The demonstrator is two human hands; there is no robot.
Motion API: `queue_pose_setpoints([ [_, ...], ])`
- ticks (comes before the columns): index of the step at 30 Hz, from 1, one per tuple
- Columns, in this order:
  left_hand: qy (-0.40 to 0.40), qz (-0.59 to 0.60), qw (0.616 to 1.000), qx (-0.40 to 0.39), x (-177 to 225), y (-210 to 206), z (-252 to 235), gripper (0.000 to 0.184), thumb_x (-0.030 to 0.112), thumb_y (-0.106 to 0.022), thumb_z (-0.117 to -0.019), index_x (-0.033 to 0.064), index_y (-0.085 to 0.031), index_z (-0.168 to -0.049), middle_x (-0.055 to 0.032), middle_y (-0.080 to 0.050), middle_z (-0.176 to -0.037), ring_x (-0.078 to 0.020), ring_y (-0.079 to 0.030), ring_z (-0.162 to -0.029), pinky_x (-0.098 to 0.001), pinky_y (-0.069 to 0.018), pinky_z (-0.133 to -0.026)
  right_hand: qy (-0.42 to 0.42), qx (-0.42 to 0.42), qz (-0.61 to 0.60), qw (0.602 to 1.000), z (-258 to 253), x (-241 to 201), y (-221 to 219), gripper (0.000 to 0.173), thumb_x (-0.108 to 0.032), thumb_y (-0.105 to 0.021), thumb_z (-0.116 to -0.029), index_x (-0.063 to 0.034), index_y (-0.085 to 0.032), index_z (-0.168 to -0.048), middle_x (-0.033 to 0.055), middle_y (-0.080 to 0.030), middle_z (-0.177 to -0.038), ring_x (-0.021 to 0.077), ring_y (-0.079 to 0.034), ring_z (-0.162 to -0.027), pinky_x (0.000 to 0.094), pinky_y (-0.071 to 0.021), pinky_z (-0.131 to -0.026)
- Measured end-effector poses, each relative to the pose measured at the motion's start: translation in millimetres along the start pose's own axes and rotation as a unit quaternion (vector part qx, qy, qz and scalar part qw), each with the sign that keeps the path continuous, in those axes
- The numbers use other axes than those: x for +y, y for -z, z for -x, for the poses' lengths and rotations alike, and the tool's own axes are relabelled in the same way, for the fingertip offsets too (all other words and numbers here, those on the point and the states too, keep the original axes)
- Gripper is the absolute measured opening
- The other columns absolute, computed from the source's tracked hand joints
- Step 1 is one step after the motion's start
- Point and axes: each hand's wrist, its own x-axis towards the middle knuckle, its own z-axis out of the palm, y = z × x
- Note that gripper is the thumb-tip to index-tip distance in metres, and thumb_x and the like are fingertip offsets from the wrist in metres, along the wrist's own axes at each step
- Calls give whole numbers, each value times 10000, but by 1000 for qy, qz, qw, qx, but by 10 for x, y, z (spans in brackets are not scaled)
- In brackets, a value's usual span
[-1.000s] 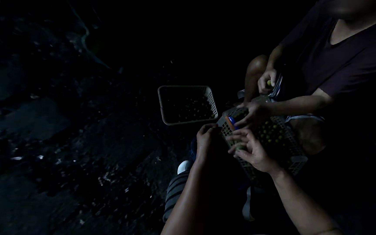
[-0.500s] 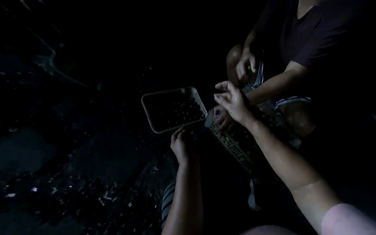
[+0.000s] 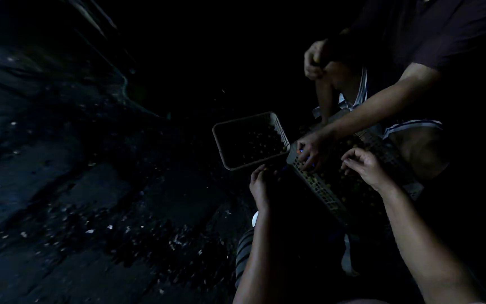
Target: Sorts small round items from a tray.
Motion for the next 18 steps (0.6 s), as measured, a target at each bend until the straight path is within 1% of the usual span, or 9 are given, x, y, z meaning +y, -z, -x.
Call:
queue_pose_setpoints([
  [2,-5,0,1000,-6,-17,24,-16,249,122,-448,-1069,39,-529,-1289,-97,-660,-1014,-160,-666,-771,-316,-570,-657,-29,32,55,998,-48,254,60,166,-70,-544,-1051,52,-601,-1148,165,-658,-960,200,-672,-807,360,-590,-765],
  [5,-12,-4,1000,-2,-46,32,-47,235,114,-436,-1073,42,-535,-1274,-94,-647,-1029,-162,-670,-793,-318,-577,-677,-68,57,106,990,-104,527,149,217,-80,-519,-1065,55,-598,-1214,229,-651,-1122,294,-684,-916,453,-585,-837],
  [7,-14,-13,1000,-7,-65,25,-41,235,116,-424,-1072,46,-536,-1266,-89,-646,-1043,-157,-665,-811,-313,-572,-693,-78,65,131,986,-154,667,153,222,-64,-506,-1061,39,-621,-1220,229,-663,-1162,322,-696,-947,487,-586,-853],
  [10,-16,-10,1000,-11,-100,-44,0,239,118,-390,-1079,45,-521,-1266,-94,-645,-1031,-164,-665,-807,-325,-570,-689,-66,37,157,985,-297,904,38,232,-77,-555,-1044,20,-648,-1233,212,-688,-1163,323,-714,-987,506,-593,-894],
  [12,-14,-13,1000,-9,-121,-101,30,233,127,-393,-1084,48,-517,-1265,-87,-654,-1012,-153,-668,-797,-319,-572,-683,-47,23,192,980,-457,1153,-97,206,-107,-588,-1028,-43,-696,-1191,157,-711,-1139,301,-708,-1019,520,-581,-928],
  [13,-16,-21,1000,-10,-147,-107,24,232,137,-402,-1083,50,-522,-1261,-81,-662,-1007,-144,-679,-797,-311,-582,-682,-49,5,200,979,-513,1211,-173,212,-88,-565,-1030,-64,-702,-1189,154,-704,-1175,311,-685,-1072,534,-548,-966],
  [15,-21,-32,999,-24,-195,-102,-2,243,143,-406,-1079,40,-520,-1268,-84,-656,-1019,-155,-681,-824,-326,-585,-708,-93,-58,179,978,-521,1128,-321,267,-107,-486,-1075,-62,-637,-1291,184,-645,-1297,337,-628,-1184,532,-494,-1028],
  [16,-22,-36,999,-29,-213,-101,-15,240,141,-411,-1077,37,-521,-1264,-86,-656,-1022,-159,-678,-826,-329,-582,-710,-115,-62,175,976,-509,1089,-399,286,-137,-489,-1081,-67,-632,-1318,187,-635,-1317,336,-623,-1188,529,-496,-1018],
  [18,-28,-54,997,-37,-247,-107,-37,221,131,-406,-1075,40,-515,-1245,-76,-653,-1006,-147,-674,-808,-316,-580,-701,-125,-65,249,958,-519,1147,-534,388,-125,-555,-1045,-102,-585,-1430,173,-520,-1495,347,-508,-1361,541,-407,-1125],
])
